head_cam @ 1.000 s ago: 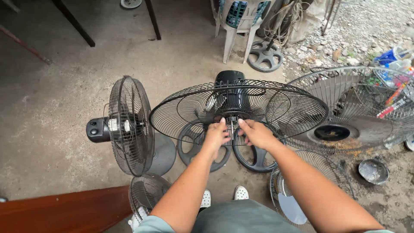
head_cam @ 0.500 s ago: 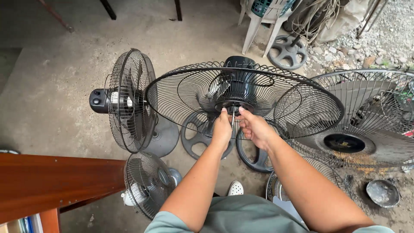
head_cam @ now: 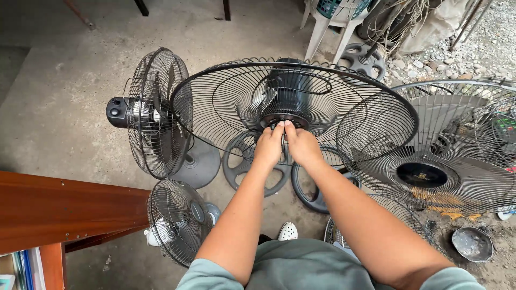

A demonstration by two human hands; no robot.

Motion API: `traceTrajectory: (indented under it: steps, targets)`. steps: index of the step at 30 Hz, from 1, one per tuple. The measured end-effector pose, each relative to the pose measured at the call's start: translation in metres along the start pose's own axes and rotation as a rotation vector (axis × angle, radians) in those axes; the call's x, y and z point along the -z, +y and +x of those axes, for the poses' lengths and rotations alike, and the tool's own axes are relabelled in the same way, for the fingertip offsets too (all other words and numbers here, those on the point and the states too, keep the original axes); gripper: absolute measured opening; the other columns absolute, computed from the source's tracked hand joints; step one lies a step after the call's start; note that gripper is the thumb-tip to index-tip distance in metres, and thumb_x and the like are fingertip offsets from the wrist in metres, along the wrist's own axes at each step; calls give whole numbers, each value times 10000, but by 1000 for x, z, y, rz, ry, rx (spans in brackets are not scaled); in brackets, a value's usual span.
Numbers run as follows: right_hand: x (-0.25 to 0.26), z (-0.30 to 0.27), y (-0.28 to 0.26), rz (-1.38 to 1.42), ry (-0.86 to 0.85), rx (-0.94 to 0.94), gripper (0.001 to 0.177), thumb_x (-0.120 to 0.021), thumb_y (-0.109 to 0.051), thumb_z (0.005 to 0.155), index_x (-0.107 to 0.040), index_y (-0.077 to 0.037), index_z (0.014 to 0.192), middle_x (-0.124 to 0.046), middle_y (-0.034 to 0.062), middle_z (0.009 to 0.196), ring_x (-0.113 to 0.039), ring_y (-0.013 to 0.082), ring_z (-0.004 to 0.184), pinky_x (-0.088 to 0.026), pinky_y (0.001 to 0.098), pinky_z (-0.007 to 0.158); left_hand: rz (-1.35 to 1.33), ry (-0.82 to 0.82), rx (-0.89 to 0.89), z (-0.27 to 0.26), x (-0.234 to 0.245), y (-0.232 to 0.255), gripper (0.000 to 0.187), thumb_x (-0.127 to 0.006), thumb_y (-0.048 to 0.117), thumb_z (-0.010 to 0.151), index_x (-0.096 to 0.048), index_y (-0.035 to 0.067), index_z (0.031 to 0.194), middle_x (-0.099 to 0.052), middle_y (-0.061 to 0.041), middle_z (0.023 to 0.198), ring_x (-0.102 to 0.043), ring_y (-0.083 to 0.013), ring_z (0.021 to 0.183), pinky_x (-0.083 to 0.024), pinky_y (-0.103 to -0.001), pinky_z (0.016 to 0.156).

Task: The person disassembles a standing fan by removing the front grille and fan blades, then uses a brush to clean the motor housing and stand. The person places the removed parts on the floor and continues brushing the fan components.

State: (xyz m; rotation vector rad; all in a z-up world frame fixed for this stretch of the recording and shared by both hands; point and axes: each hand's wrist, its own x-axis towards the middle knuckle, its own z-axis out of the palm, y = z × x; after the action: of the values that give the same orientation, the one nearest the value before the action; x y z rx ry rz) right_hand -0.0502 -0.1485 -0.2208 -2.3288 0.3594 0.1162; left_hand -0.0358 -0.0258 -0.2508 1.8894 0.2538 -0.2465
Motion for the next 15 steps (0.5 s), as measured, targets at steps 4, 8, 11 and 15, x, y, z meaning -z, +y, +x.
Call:
traceTrajectory:
  steps: [4, 8, 11, 15]
  targets:
    - [-7, 4, -4, -7, 36, 66, 726, -313, -538, 1033, -743, 31, 899, -686, 335, 883, -661, 504, 931, -499, 527, 901, 60, 6, 67, -3, 6, 19, 736, -464, 627, 911, -653, -38, 1161, -668, -287, 1221, -623, -434, 1182, -459, -468, 1023]
    - [-6, 3, -3, 27, 53, 80, 697, -341, -506, 1026, -742, 31, 834, -677, 330, 828, -669, 504, 881, -509, 525, 879, 57, 44, 38, -5, 6, 21, 723, -439, 619, 952, -643, -29, 1201, -657, -301, 1195, -606, -458, 1176, -463, -487, 1004]
    - [-4, 3, -3, 17, 86, 107, 679, -374, -486, 1039, -720, 52, 811, -665, 335, 813, -666, 510, 860, -516, 530, 847, 237, 59, 68, -5, 4, 17, 653, -407, 571, 973, -683, 19, 1184, -695, -247, 1147, -634, -418, 1091, -479, -486, 942]
    - [-5, 3, -1, 34, 64, 120, 664, -376, -478, 1036, -723, 42, 815, -671, 326, 804, -665, 505, 850, -517, 529, 830, -296, -7, 138, -6, -1, 8, 631, -371, 489, 1016, -719, -36, 1063, -762, -167, 985, -713, -278, 864, -574, -429, 781]
